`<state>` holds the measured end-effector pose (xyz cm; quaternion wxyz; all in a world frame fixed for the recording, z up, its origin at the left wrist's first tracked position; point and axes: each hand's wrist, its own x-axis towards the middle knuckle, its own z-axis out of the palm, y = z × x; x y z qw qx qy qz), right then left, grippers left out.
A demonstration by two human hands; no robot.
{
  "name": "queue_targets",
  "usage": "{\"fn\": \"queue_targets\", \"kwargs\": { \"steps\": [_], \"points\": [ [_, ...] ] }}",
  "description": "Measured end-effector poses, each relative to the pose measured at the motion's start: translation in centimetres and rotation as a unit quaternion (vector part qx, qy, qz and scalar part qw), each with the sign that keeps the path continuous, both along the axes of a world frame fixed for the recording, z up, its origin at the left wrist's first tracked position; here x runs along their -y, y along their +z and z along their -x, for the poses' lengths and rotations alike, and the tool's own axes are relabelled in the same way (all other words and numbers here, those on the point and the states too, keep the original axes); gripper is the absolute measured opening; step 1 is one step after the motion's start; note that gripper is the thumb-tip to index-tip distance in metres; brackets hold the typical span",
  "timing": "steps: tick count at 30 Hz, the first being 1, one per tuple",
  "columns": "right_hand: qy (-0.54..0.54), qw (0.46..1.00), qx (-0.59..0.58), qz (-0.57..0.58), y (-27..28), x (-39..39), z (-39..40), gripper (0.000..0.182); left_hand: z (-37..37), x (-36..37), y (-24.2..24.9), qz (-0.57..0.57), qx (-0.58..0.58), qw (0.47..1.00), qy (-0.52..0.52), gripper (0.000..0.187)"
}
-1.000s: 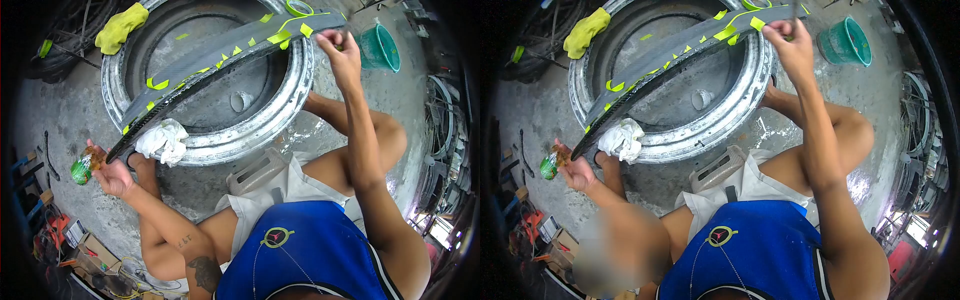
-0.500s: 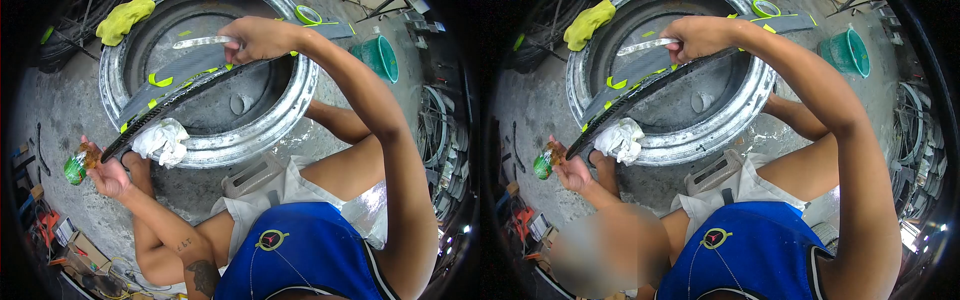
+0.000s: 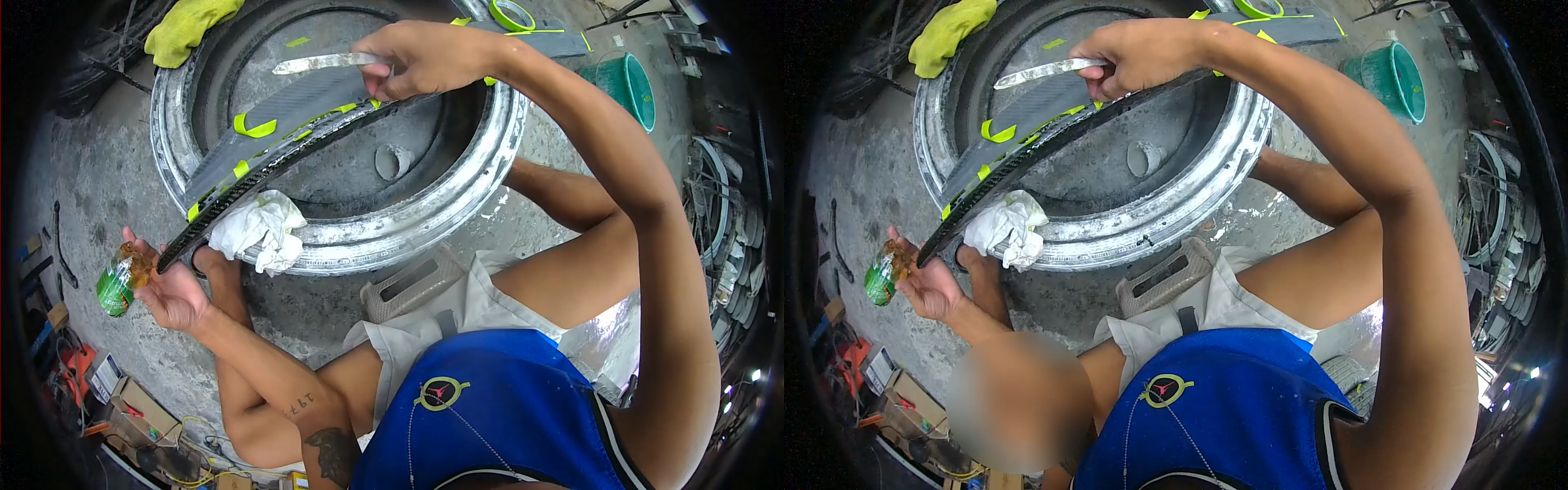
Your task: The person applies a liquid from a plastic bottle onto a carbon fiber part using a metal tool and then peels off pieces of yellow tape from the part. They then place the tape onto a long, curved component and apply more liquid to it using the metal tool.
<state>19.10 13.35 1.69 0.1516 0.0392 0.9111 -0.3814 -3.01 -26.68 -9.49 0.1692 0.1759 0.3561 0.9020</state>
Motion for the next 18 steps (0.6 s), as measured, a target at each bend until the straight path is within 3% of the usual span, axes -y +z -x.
{"fn": "queue_targets", "kwargs": {
  "steps": [4,9,10,12,13,14,16,18],
  "points": [
    [0.003,1.0,0.007,-0.011,-0.1,-0.2,0.2,0.026,-0.2,-0.1,0.1,-0.003,0.001,1.0,0.004,0.076],
    [-0.053,0.995,0.013,0.079,-0.9,-1.0,-0.5,0.025,-0.7,-0.7,0.5,0.036,-0.01,0.999,0.006,0.074],
    [-0.07,0.995,0.023,0.063,-0.4,-0.7,-0.6,0.02,-0.6,-0.4,0.7,0.05,-0.008,0.998,0.022,0.075],
    [-0.069,0.997,0.034,0.009,0.9,0.2,-0.3,0.014,0.1,0.2,-0.8,-0.005,0.031,0.999,-0.043,0.076],
    [-0.172,0.984,-0.007,0.052,-0.8,1.1,-0.8,0.022,-0.1,-0.1,-0.3,0.035,0.031,0.999,0.009,0.072],
    [-0.088,0.995,0.017,0.042,-1.4,-0.1,-0.3,0.02,1.3,2.2,-3.4,0.038,-0.011,0.998,0.046,0.065],
    [-0.089,0.993,0.044,0.071,-1.2,0.1,-0.2,0.022,-1.0,-1.5,1.6,0.075,0.016,0.994,0.078,0.059],
    [-0.079,0.992,0.029,0.098,-1.8,-0.4,-0.1,0.023,-1.2,-1.9,2.1,0.08,0.012,0.993,0.089,0.059]
  ]
}}
